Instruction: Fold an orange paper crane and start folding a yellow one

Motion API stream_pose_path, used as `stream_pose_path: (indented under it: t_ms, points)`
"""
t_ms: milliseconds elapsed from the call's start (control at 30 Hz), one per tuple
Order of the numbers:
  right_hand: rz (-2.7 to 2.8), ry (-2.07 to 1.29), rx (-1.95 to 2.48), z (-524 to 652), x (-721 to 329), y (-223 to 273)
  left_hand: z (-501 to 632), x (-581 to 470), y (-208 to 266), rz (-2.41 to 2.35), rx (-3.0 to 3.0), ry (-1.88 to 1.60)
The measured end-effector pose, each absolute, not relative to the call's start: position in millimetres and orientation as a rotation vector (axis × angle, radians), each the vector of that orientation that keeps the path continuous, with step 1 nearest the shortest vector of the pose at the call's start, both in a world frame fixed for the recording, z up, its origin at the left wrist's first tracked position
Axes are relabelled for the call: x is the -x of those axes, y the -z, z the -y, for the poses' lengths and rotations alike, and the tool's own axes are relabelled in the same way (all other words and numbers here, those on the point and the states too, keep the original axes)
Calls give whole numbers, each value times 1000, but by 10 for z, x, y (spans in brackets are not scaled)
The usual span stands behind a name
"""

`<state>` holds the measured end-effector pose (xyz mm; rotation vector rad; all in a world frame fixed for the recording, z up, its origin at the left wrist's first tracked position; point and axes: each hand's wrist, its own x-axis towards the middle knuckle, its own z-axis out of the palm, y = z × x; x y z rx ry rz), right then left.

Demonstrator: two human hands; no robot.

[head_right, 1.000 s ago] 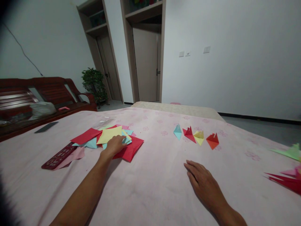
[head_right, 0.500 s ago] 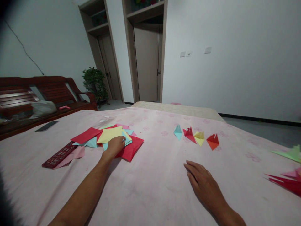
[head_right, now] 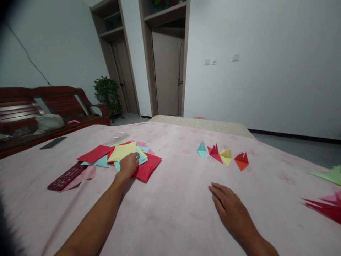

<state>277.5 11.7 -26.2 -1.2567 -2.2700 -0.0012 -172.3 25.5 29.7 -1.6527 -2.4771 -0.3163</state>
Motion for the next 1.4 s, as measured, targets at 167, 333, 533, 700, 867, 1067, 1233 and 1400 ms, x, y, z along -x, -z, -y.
stream_pose_path:
  t_ms: [167, 333, 533, 700, 867, 1067, 1233, 1400]
  points:
    - [2284, -10, 1272, -125, -2788, 291, -313, 1700, -278, 2327, 1744, 385]
    - [2288, -11, 1272, -126, -2786, 301, -428, 1643, -129, 2231, 1862, 336]
    - [2278, -7, 1265, -123, -2769, 262, -506, 1674, -26, 2326, 1756, 338]
    - [2269, -6, 1273, -107, -2758, 241, -518, 1655, -45, 2370, 1691, 353]
    - [2265, -6, 1269, -106, -2768, 258, -501, 1631, -85, 2404, 1605, 379]
    - [2271, -21, 1271, -113, -2774, 264, -442, 1693, -117, 2391, 1577, 407]
    - [2262, -26, 1269, -106, -2772, 256, -416, 1706, -132, 2367, 1612, 423]
    - [2269, -22, 1270, -102, -2766, 259, -425, 1686, -147, 2339, 1619, 445]
